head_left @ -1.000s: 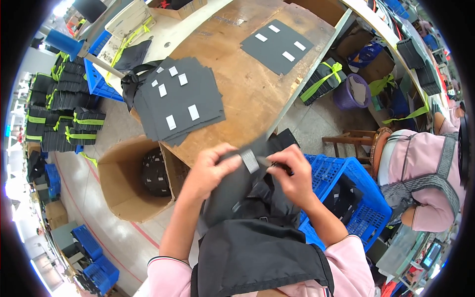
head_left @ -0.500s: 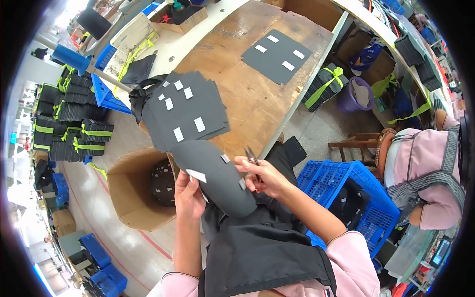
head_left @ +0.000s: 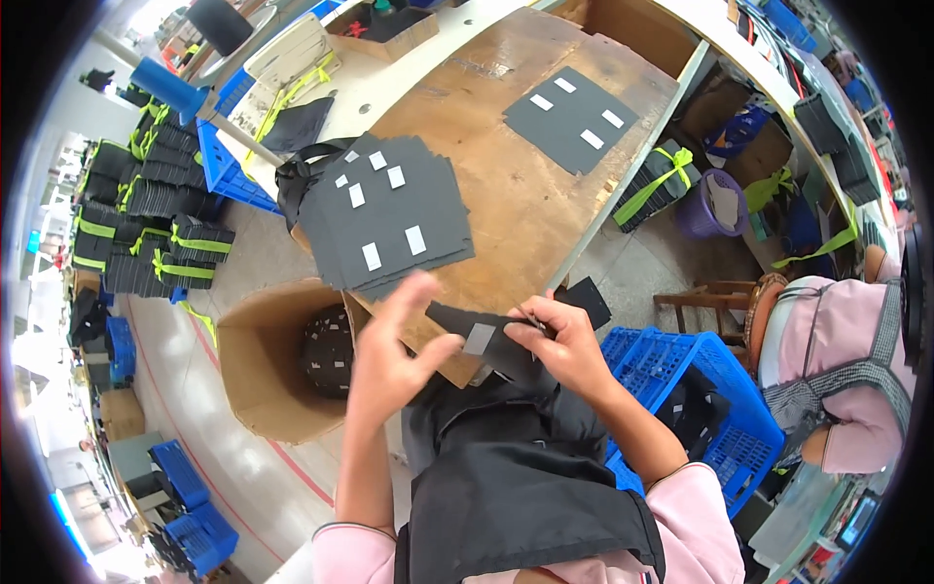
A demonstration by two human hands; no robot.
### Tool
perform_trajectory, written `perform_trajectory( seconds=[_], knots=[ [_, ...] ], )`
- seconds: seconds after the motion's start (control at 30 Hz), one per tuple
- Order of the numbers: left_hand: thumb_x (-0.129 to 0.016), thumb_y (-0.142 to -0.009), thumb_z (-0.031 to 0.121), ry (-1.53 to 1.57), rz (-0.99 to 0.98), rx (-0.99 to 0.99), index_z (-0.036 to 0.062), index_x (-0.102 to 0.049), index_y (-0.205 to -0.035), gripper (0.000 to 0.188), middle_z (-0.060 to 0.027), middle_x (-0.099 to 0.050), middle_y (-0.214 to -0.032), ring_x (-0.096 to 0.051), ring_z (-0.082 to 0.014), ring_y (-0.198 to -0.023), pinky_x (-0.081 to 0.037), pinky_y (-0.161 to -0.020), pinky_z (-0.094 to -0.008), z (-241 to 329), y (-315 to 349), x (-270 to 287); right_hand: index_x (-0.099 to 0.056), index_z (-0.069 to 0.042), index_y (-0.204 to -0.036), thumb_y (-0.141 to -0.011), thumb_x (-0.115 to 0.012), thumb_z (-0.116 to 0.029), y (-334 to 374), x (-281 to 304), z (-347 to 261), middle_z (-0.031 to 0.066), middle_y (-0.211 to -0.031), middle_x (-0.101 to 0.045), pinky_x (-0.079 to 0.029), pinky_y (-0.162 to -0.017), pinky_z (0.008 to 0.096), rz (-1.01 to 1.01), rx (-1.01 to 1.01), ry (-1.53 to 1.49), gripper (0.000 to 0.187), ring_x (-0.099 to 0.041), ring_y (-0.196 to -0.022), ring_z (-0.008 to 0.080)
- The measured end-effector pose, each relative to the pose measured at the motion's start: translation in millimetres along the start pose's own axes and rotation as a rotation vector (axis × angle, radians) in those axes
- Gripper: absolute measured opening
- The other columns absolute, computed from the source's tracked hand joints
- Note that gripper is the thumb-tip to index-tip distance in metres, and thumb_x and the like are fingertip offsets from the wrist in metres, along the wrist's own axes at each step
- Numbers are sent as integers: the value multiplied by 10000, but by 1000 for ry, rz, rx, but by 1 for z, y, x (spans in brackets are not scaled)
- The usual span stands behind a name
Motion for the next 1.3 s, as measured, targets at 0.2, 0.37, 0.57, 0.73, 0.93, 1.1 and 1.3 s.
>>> perform_trajectory(
  seconds=[0.2, 0.37, 0.57, 0.73, 0.93, 1.1, 1.3],
  knots=[
    [-651, -829, 126, 641, 12, 438, -37, -643, -912, 183, -53, -659, -832, -585, -92, -742, -467, -689, -232, -20, 16, -29, -590, -87, -1021, -733, -696, -103, 14, -9, -14, 92, -885, -529, -476, -552, 323, 329, 339, 452, 307, -580, -663, 257],
    [-623, -854, 132, 697, -8, 461, -38, -639, -923, 184, -51, -653, -848, -578, -90, -745, -463, -688, -234, -19, 17, -32, -604, -79, -986, -662, -721, -72, 29, -3, -7, 79, -831, -543, -455, -523, 316, 232, 505, 555, 345, -573, -647, 228],
    [-582, -872, 130, 651, -28, 467, -34, -633, -952, 190, -44, -645, -858, -568, -87, -752, -458, -687, -236, -12, 21, -32, -629, -58, -957, -638, -721, -21, 28, -9, -8, 99, -777, -554, -494, -601, 325, 169, 541, 564, 334, -564, -634, 247],
    [-558, -869, 108, 616, -36, 490, -32, -627, -965, 183, -44, -643, -854, -568, -88, -746, -459, -682, -235, -9, 21, -30, -632, -53, -951, -621, -728, -12, 31, -11, -7, 91, -768, -558, -469, -540, 314, 186, 573, 580, 346, -556, -611, 235],
    [-556, -864, 77, 646, -44, 488, -31, -625, -931, 145, -59, -655, -847, -597, -96, -726, -476, -667, -228, -6, 20, -30, -639, -40, -938, -610, -726, 11, 32, -12, -8, 84, -740, -558, -441, -514, 304, 199, 612, 621, 343, -548, -600, 226],
    [-550, -864, 73, 634, -65, 497, -35, -624, -923, 144, -65, -654, -852, -597, -105, -744, -473, -672, -231, -8, 21, -32, -641, -37, -939, -628, -716, 30, 31, -8, -2, 87, -749, -565, -440, -517, 294, 236, 621, 525, 327, -550, -607, 218],
    [-540, -901, 148, 604, -95, 467, 8, -593, -949, 157, -4, -596, -830, -526, -73, -751, -438, -680, -230, -17, 18, -36, -635, -46, -909, -645, -704, 13, 18, 0, 0, 82, -773, -561, -457, -530, 312, 201, 542, 441, 278, -538, -577, 220]
  ],
)
Point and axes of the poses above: each hand's wrist, its own y-axis away from the middle knuckle, its own x-axis out of the back of the hand, z = x × y, the point moved 1 cm from there along -y, towards the middle knuckle
